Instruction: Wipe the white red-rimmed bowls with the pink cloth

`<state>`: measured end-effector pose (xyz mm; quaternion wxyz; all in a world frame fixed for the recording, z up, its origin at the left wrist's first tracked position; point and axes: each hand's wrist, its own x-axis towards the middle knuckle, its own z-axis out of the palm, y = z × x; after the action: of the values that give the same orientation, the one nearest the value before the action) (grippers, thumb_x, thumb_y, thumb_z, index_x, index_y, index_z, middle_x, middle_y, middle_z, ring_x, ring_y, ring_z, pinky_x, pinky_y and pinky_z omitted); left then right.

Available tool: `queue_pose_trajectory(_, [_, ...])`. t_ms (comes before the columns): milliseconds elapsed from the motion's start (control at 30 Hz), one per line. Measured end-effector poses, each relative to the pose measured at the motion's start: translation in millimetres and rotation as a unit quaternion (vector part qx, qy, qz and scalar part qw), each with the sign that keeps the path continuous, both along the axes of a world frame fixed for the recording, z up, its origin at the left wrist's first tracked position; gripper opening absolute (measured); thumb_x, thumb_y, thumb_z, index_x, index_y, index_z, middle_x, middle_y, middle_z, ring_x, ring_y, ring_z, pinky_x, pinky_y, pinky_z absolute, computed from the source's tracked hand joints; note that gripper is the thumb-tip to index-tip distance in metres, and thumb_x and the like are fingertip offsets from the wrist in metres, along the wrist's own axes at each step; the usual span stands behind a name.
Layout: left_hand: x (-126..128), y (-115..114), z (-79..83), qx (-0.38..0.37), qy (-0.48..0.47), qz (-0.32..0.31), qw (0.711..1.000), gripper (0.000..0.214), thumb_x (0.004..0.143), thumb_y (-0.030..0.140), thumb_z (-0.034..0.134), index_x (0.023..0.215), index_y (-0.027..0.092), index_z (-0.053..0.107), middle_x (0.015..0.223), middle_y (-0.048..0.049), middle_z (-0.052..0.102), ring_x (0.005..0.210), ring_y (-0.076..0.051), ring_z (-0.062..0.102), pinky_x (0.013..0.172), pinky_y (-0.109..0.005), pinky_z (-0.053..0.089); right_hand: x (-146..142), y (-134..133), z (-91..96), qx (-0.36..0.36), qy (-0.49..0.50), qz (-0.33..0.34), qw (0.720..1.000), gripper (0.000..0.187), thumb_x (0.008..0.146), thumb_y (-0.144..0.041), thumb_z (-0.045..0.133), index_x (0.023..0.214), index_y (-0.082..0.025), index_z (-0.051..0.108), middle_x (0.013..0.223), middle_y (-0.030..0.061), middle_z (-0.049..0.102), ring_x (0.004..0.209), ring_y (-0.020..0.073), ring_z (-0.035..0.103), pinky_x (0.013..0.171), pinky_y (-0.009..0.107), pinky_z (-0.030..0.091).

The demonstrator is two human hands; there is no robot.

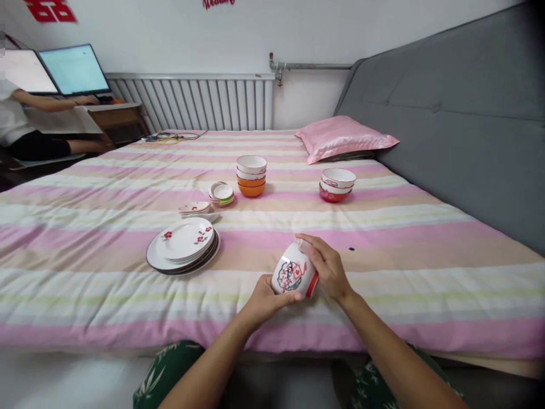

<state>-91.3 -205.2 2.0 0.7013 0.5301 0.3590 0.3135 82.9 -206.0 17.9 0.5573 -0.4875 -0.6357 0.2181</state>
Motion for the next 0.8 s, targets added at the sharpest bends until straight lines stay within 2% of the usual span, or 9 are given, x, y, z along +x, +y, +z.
queue_pose_trajectory(100, [5.4,3.2,-1.3,0.012,-0.012,-0.002,1.000,0.039,0.053,0.037,0.083,0.075,0.009,0.068,0.064,-0.0011,0.060,0.059,-0.010,0.047,0.057,-0.022,0.039,-6.8,-9.7,13.7,0.058,-0.141,-0.010,0.988,0.032,0.091,-0.029,0.044,0.118,-0.026,0.061,0.118,0.0057,0.063,0.113,0.0219,0.055,0.098,0.041,0.044])
queue_pose_trajectory(200, [11.9,7.5,-5.8,0.053,0.014,0.018,0.998,0.035,0.058,0.037,0.079,0.069,0.008,0.064,0.059,0.0002,0.055,0.056,-0.009,0.044,0.053,-0.021,0.037,-16.2,-16.3,19.0,0.089,-0.247,-0.026,0.965,0.033,0.089,-0.027,0.047,0.118,-0.025,0.061,0.121,0.0070,0.061,0.115,0.0247,0.052,0.098,0.045,0.043])
queue_pose_trajectory(300, [15.5,10.6,-11.0,0.094,0.043,0.047,0.994,0.028,0.063,0.033,0.075,0.066,0.010,0.060,0.057,0.0018,0.051,0.055,-0.008,0.041,0.050,-0.019,0.035,-22.1,-18.1,18.9,0.098,-0.288,-0.039,0.952,0.033,0.088,-0.028,0.048,0.118,-0.026,0.061,0.122,0.0065,0.060,0.116,0.0267,0.051,0.098,0.048,0.042])
queue_pose_trajectory(367, [14.8,11.4,-13.0,0.100,0.040,0.028,0.994,0.027,0.060,0.029,0.078,0.071,0.010,0.062,0.061,0.0007,0.054,0.058,-0.009,0.044,0.052,-0.019,0.038,-21.5,-17.0,18.4,0.094,-0.279,-0.040,0.955,0.033,0.088,-0.027,0.047,0.118,-0.026,0.061,0.122,0.0060,0.060,0.116,0.0258,0.050,0.099,0.047,0.041])
queue_pose_trajectory(500, [9.9,12.5,-16.3,0.107,0.039,-0.046,0.992,0.043,0.052,0.028,0.084,0.088,0.008,0.068,0.078,-0.0052,0.066,0.072,-0.018,0.056,0.069,-0.027,0.047,-7.2,-11.5,14.5,0.076,-0.191,-0.050,0.977,0.031,0.090,-0.027,0.046,0.117,-0.026,0.061,0.118,0.0055,0.062,0.114,0.0229,0.052,0.100,0.043,0.041])
queue_pose_trajectory(600, [9.1,13.4,-20.8,0.134,0.045,-0.057,0.988,0.038,0.066,0.034,0.076,0.094,0.009,0.070,0.088,-0.0081,0.069,0.081,-0.023,0.059,0.078,-0.032,0.047,10.7,-5.1,4.5,0.033,-0.066,-0.058,0.996,0.030,0.091,-0.031,0.046,0.115,-0.025,0.063,0.119,0.0051,0.063,0.114,0.0227,0.054,0.100,0.041,0.041])
queue_pose_trajectory(700, [10.3,12.2,-21.7,0.176,0.050,-0.063,0.981,0.034,0.074,0.039,0.068,0.090,0.009,0.070,0.085,-0.0082,0.068,0.079,-0.021,0.058,0.074,-0.029,0.045,24.8,2.2,-9.3,-0.035,0.110,-0.064,0.991,0.032,0.090,-0.038,0.048,0.113,-0.023,0.064,0.119,0.0057,0.064,0.111,0.0234,0.057,0.098,0.040,0.043])
queue_pose_trajectory(800, [8.1,7.7,-13.3,0.203,0.052,-0.069,0.975,0.031,0.077,0.040,0.065,0.079,0.009,0.068,0.073,-0.0046,0.061,0.070,-0.016,0.052,0.066,-0.024,0.041,25.9,5.9,-18.5,-0.067,0.203,-0.053,0.975,0.033,0.089,-0.041,0.050,0.110,-0.021,0.065,0.119,0.0058,0.065,0.113,0.0238,0.057,0.099,0.039,0.042])
